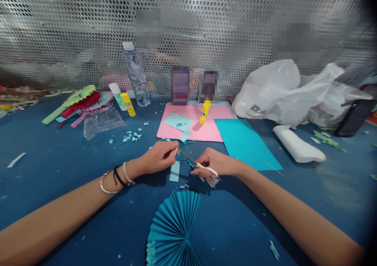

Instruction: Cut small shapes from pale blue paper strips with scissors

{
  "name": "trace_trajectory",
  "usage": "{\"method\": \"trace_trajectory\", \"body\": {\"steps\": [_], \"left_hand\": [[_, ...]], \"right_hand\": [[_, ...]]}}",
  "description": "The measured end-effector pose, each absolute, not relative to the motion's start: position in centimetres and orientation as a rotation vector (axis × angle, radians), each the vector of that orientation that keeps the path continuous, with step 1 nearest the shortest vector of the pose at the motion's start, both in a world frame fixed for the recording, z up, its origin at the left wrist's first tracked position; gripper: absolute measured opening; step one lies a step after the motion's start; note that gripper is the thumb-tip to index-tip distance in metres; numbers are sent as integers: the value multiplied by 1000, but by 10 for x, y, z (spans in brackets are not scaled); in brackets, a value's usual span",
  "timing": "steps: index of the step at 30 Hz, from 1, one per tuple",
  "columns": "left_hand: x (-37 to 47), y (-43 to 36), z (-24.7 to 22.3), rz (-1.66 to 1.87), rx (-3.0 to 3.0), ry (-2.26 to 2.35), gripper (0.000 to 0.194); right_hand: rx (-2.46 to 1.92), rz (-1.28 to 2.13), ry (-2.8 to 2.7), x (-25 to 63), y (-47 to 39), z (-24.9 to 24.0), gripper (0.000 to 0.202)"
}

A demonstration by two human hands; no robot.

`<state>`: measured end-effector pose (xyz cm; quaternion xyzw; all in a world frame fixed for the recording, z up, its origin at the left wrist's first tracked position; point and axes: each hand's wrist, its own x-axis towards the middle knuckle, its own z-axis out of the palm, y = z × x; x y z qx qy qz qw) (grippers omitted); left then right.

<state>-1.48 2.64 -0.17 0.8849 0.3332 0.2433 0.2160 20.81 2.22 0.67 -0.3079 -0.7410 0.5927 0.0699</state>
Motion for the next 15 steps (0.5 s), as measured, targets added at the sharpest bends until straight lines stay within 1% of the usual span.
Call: {"method": "trace_trajectory", "body": {"steps": [15], "left_hand": [[-14, 26, 0, 627, 2468, 928, 16]], "right_hand": [[-920, 1816, -2262, 208, 23, 9, 29]]}}
